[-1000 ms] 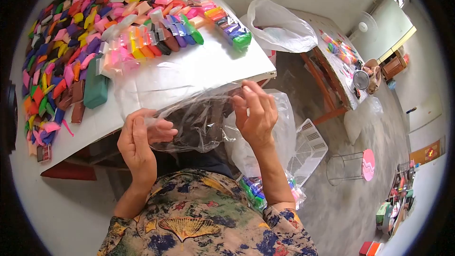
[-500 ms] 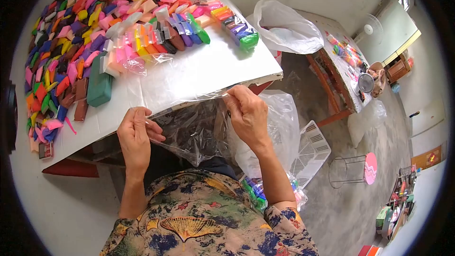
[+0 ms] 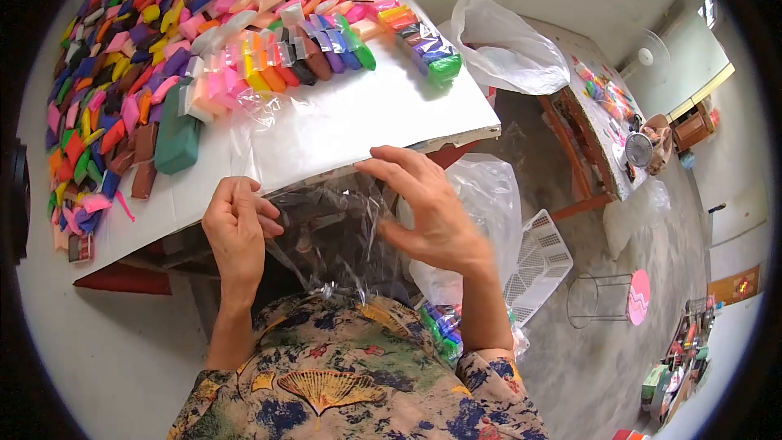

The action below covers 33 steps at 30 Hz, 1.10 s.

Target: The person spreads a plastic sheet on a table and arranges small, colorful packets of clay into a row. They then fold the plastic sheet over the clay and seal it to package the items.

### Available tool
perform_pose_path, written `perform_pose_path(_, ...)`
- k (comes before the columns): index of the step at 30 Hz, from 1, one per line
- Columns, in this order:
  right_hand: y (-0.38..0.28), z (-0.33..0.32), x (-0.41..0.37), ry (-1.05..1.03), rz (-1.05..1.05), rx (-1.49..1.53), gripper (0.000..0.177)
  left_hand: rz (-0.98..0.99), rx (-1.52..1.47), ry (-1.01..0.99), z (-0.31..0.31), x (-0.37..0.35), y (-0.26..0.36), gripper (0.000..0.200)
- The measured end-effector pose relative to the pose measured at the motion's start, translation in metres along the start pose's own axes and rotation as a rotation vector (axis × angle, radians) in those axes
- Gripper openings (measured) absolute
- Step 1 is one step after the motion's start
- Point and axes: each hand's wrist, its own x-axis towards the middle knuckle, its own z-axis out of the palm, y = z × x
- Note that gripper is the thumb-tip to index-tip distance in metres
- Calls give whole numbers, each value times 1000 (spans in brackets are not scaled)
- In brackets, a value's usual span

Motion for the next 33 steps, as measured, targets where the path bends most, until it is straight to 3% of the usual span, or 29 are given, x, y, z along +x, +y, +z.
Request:
perform_pose_path(5, 14, -20, -8, -151, 3, 296, 74, 27, 27, 41, -2, 3, -6, 26)
perform_pose_path(8, 4, 3, -6, 235, 90, -6, 69, 5, -26, 20, 3, 0, -5, 27)
perform_pose_path(9, -6, 13, -4, 347, -15, -249, 64, 15, -21, 2, 5, -2, -4, 28)
perform_pose_path(12, -26, 42, 11, 443, -183, -410, 64, 40, -11, -45, 14, -10, 5, 29)
perform_pose_path(17, -26, 51, 22, 705, -104, -665, 71, 31, 17, -60, 13, -12, 10, 27)
perform_pose_path(20, -17, 65, 15, 690, -264, -627, 65, 2, -18, -71, 13, -12, 11, 26)
perform_pose_path(24, -26, 68, 18, 594, -199, -553, 49, 2, -39, -114, 17, -13, 13, 27)
perform_pose_path(33, -16, 75, 26, 641, -241, -671, 33, -16, -78, -130, 17, -14, 10, 25)
